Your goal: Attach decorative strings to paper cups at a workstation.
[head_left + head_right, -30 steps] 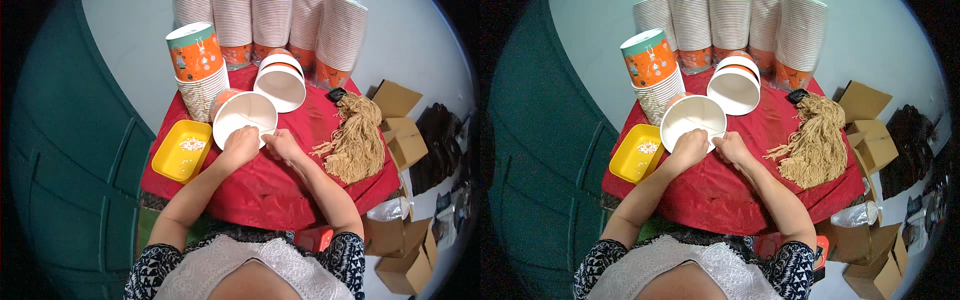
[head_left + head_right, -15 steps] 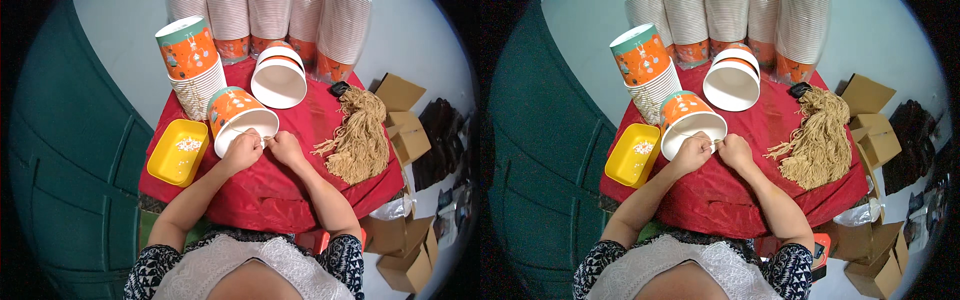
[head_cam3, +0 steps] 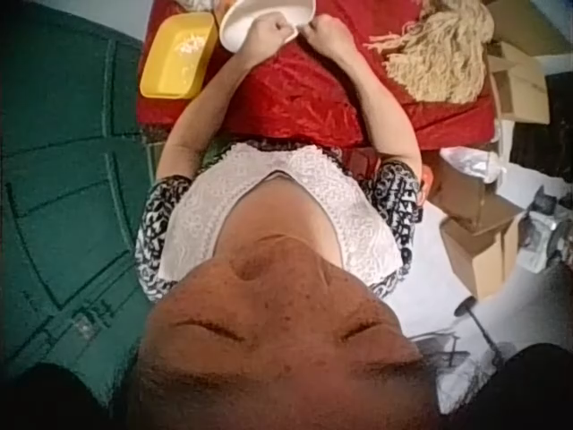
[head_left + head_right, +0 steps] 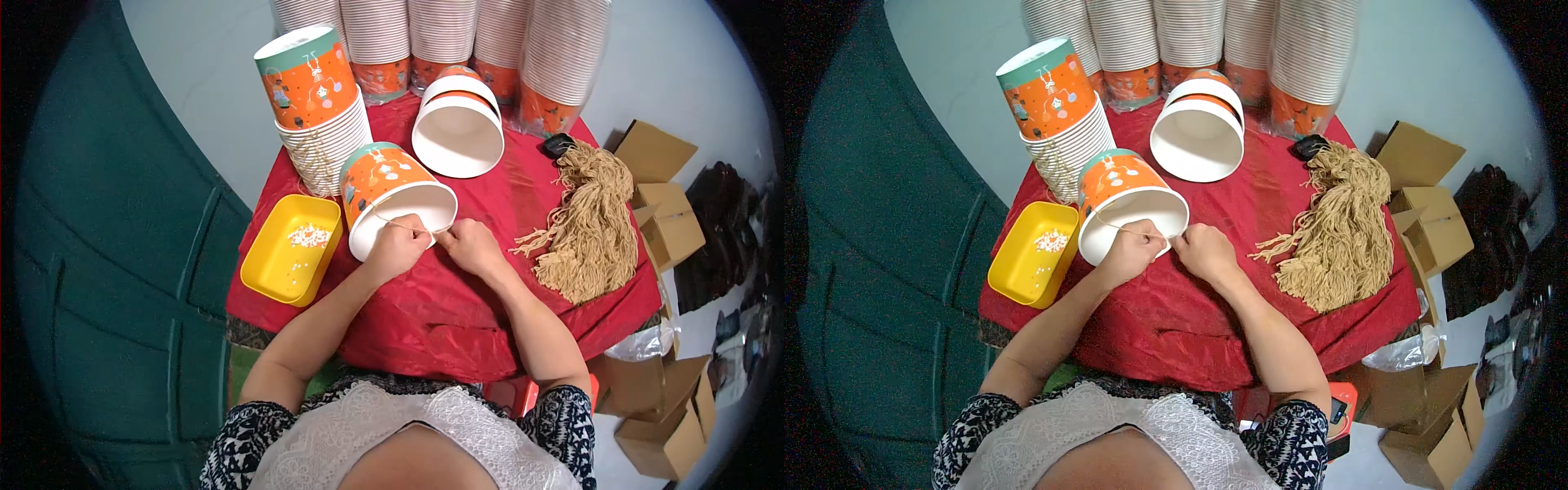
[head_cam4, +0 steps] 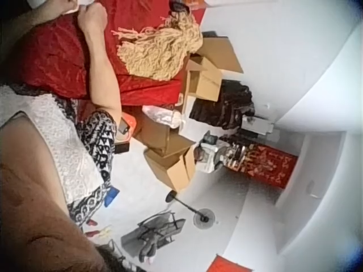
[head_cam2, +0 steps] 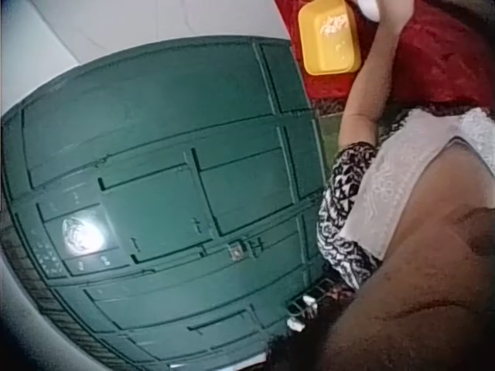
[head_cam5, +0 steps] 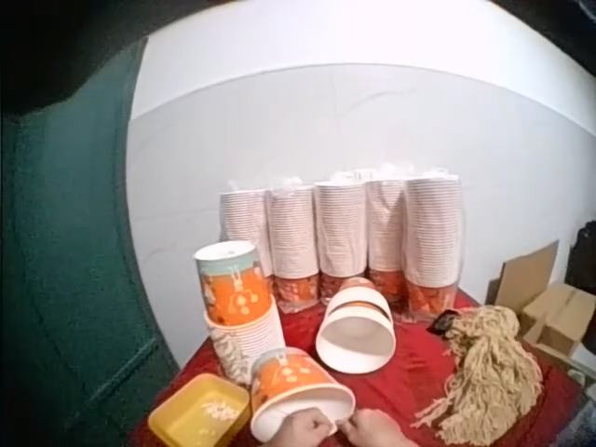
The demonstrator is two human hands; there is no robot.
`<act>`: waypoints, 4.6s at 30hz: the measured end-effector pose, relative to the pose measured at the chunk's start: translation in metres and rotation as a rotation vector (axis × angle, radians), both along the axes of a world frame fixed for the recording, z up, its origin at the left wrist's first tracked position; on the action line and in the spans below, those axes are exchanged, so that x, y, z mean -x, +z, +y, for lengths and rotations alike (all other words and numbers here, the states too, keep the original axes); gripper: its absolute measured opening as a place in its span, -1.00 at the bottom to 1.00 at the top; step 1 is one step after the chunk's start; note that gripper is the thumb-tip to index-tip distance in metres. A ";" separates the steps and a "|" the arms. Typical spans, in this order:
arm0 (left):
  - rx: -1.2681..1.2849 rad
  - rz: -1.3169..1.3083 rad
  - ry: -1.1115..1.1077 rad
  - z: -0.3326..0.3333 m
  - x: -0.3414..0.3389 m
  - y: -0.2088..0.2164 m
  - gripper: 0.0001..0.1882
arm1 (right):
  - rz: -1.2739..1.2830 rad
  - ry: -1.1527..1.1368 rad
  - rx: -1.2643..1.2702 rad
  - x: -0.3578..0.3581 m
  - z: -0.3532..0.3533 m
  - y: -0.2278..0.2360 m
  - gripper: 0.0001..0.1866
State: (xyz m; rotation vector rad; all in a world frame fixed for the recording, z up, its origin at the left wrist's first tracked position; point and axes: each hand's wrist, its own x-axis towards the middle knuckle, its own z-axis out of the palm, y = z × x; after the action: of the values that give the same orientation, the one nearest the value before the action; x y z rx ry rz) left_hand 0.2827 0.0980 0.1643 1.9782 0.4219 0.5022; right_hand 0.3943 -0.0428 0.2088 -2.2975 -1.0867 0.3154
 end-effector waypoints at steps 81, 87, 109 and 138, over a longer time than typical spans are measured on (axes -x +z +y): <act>0.283 0.131 -0.230 0.006 0.015 0.021 -0.93 | 0.461 0.268 -0.359 0.025 -0.004 -0.009 -0.84; 0.294 0.059 -0.238 0.010 0.015 0.013 -0.97 | 0.151 0.326 -0.363 0.025 -0.005 -0.008 -0.85; 0.351 0.006 -0.214 0.005 0.017 0.018 -0.95 | -0.224 0.296 -0.294 0.021 -0.004 -0.019 -0.86; -0.585 -0.138 -0.006 -0.007 0.013 0.012 -0.92 | -0.150 0.270 -0.436 0.017 0.000 -0.025 -0.89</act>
State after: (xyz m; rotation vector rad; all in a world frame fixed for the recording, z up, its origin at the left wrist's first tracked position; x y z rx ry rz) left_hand 0.2701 0.0915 0.1763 2.4797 0.1904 0.8219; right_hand 0.3776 -0.0425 0.1841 -1.8131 -1.3902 0.0020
